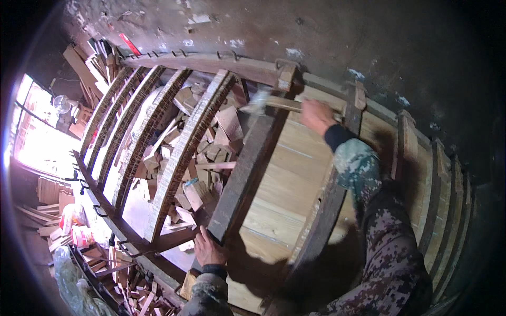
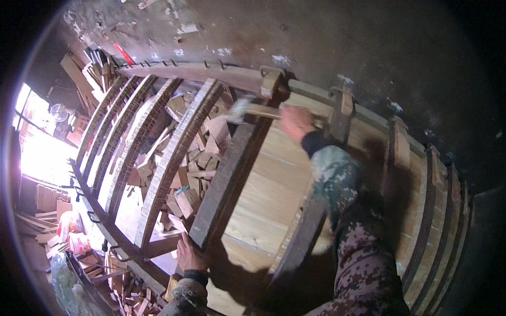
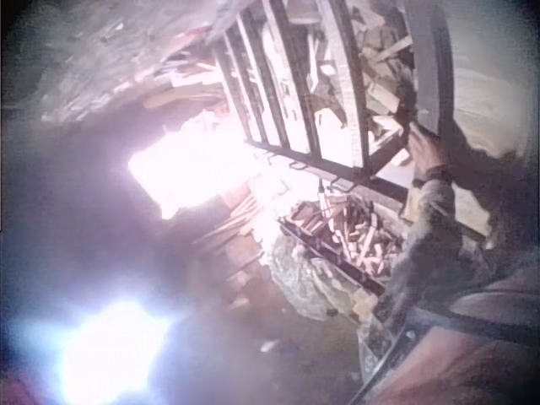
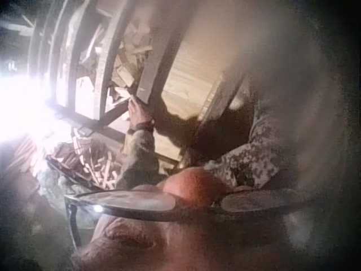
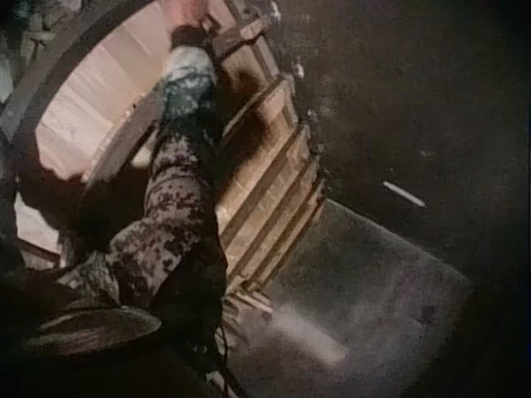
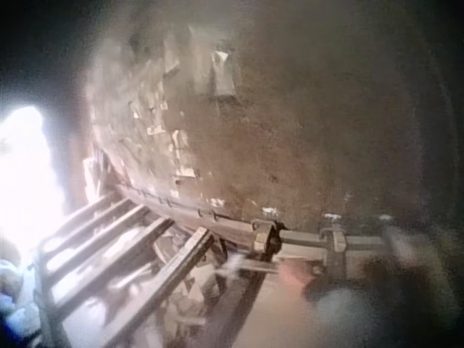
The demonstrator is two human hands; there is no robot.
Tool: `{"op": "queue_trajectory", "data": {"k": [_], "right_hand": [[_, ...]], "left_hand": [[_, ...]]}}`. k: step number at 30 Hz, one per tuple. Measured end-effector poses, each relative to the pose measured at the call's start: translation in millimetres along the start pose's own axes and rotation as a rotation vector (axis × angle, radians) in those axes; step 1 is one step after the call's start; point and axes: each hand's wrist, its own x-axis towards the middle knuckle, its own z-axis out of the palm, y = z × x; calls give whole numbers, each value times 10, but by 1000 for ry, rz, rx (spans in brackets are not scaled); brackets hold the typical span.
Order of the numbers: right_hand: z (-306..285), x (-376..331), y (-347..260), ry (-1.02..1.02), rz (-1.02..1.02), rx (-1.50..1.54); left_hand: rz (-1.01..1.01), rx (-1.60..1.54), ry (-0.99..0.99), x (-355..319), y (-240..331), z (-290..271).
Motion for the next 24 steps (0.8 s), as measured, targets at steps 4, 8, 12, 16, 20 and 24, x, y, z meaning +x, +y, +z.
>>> {"op": "queue_trajectory", "data": {"k": [4, 8, 12, 16, 20, 24], "right_hand": [[282, -385, -1593, 291, -721, 197], [112, -707, -2323, 517, -1311, 153], [-408, -378, -973, 109, -723, 218], [-260, -401, -54, -181, 431, 212], [290, -999, -521, -116, 483, 740], [448, -1658, -780, -251, 511, 1393]], "left_hand": [[3, 22, -1, -18, 63, -26], [-73, -80, -99, -23, 11, 27], [21, -40, 8, -25, -77, 61], [29, -2, 20, -25, -22, -17], [10, 11, 1, 7, -23, -26], [188, -194, 226, -49, -191, 76]]}}
